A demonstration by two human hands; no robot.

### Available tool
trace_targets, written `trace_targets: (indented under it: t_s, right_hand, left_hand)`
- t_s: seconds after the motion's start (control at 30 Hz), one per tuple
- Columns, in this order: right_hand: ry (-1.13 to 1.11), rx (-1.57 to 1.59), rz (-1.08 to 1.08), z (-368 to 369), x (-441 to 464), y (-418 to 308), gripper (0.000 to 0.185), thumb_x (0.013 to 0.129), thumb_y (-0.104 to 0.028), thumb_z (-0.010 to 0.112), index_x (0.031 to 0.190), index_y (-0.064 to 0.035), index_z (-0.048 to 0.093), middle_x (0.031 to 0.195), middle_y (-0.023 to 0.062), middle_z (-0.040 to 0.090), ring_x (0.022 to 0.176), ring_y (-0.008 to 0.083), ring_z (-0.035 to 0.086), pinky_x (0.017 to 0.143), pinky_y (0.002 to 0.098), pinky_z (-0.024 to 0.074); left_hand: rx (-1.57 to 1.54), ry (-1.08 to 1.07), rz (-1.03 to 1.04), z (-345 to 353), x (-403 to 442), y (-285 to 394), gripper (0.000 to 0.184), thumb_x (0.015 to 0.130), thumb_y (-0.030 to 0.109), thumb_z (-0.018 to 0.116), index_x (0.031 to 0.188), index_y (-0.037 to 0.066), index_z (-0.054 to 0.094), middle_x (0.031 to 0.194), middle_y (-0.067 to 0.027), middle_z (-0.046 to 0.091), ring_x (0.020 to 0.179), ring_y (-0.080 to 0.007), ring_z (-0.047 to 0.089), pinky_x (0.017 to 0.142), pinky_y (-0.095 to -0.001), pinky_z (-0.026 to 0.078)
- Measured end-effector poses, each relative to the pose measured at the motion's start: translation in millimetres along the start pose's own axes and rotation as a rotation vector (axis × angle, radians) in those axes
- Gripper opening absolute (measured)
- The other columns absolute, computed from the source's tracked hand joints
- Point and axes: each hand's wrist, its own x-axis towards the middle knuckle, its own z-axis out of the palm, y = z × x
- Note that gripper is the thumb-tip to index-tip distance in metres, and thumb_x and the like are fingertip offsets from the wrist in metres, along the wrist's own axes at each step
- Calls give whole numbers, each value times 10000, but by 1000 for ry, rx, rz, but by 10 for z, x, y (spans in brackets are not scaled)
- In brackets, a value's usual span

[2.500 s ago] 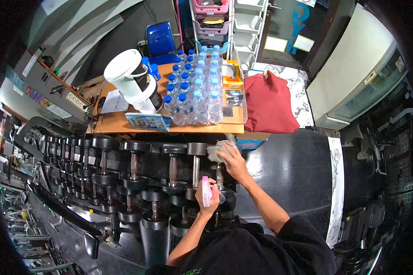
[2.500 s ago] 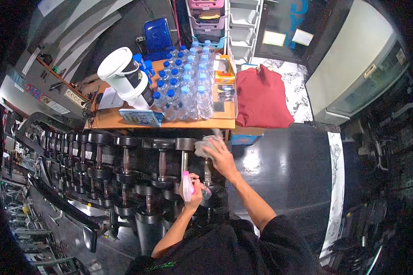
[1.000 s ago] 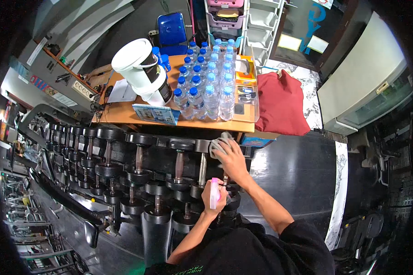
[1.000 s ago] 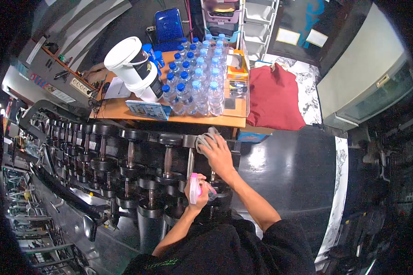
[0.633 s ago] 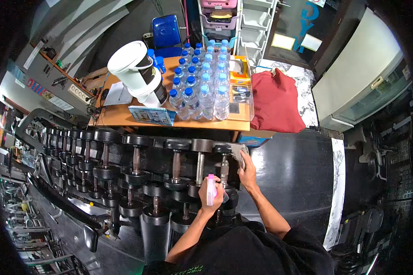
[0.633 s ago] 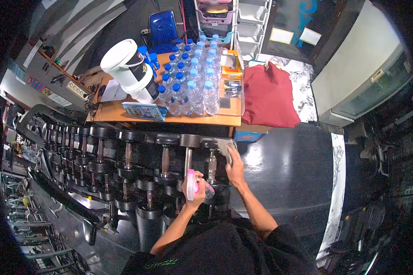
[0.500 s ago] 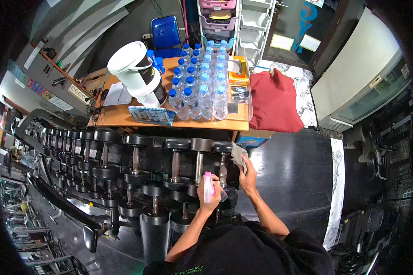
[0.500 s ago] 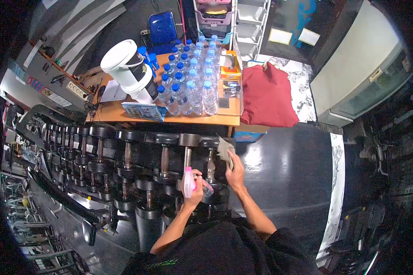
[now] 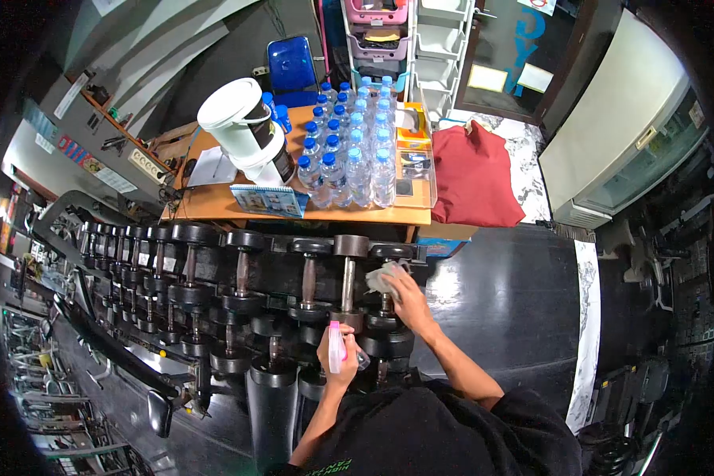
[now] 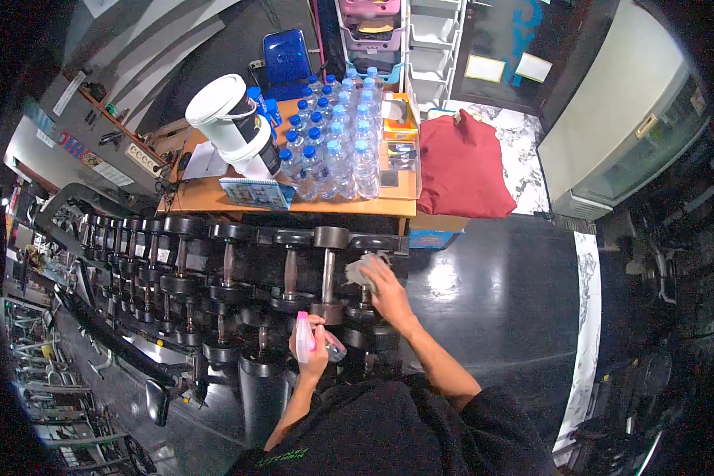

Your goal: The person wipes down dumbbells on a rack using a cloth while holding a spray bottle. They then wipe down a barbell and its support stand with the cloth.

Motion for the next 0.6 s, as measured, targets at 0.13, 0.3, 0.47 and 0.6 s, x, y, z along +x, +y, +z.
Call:
trace_targets:
  t_s: [0.13, 0.3, 0.47, 0.6]
  right_hand:
    - [85, 285, 656, 21, -131, 162, 427, 909, -110, 582, 1324, -59, 495, 1187, 256, 619, 1178, 431, 552, 972, 448, 471]
    - [283, 288, 729, 28, 211, 105, 359, 931, -239, 588, 1192, 8, 597, 1106, 222, 674, 1090, 344, 638, 925, 386, 479]
    - [447, 261, 585, -10, 201, -186, 391, 905, -200, 631, 1262, -52, 579, 1137, 222, 666, 1091, 362, 641, 905, 402, 496]
    - [364, 483, 509, -226, 427, -624, 376, 951, -184, 587, 1281, -7, 560, 1173, 139, 667, 1047, 198, 621, 914, 322, 468]
  left_hand:
    - [-73, 6, -67, -107, -141, -62, 41, 929, 4, 551, 969, -4, 556, 907, -103, 617, 550, -136, 615, 507, -263, 494]
    - [-95, -14, -85, -88, -231, -12, 35, 932, -22, 534, 964, -8, 534, 938, -111, 610, 557, -129, 615, 509, -260, 497]
    - [-134, -21, -46, -89, -285, 32, 33, 928, -32, 532, 948, -7, 524, 943, -117, 612, 554, -140, 622, 505, -262, 494]
    - [-87, -90, -8, -105, -293, 13, 28, 925, -31, 535, 942, -9, 531, 933, -116, 618, 554, -146, 626, 512, -270, 495]
